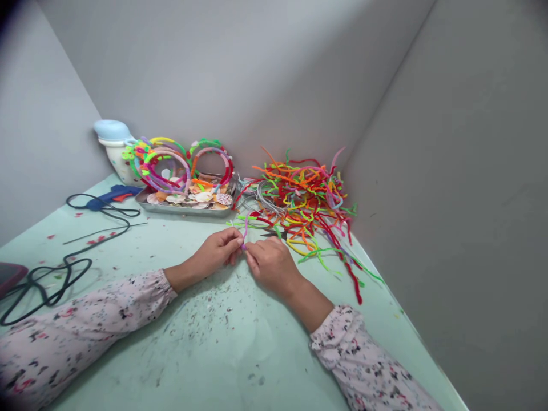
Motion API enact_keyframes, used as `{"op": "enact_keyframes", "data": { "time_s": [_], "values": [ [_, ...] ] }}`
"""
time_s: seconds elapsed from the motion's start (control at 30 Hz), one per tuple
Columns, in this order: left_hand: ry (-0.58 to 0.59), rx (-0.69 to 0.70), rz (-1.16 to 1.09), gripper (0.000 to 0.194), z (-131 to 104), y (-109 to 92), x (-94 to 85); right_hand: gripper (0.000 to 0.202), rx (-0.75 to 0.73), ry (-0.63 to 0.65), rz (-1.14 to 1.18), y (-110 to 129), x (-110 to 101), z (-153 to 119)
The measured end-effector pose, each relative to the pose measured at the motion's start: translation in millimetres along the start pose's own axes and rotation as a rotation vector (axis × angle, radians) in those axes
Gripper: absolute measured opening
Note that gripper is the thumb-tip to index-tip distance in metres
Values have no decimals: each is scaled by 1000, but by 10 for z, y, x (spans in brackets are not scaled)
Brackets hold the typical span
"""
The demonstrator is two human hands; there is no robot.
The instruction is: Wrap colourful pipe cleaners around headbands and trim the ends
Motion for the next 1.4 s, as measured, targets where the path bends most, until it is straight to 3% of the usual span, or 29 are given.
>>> {"op": "enact_keyframes", "data": {
  "time_s": [0.33,0.53,0.73,0.9,1.4],
  "values": [
    [12,-41,52,23,4,42,11,22,-54,5,-29,40,18,-13],
    [10,-3,-82,24,-25,-15,20,21,44,-34,71,-44,-20,2],
    [-104,21,-193,28,-42,-77,-99,20,116,-108,162,-138,-90,-7],
    [-117,71,-134,23,-72,-165,-128,19,142,-140,190,-163,-128,1],
    [-156,135,24,22,-68,-167,-147,18,140,-138,213,-149,-130,8]
  ]
}}
Point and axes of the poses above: each hand's wrist, its own z-axis towards the middle knuckle, its own x-axis out of the palm, y = z × x, the point moved 10 cm from there along z, towards the middle knuckle, and after that the axes turned 7 degrees about z, right-handed, at the moved point
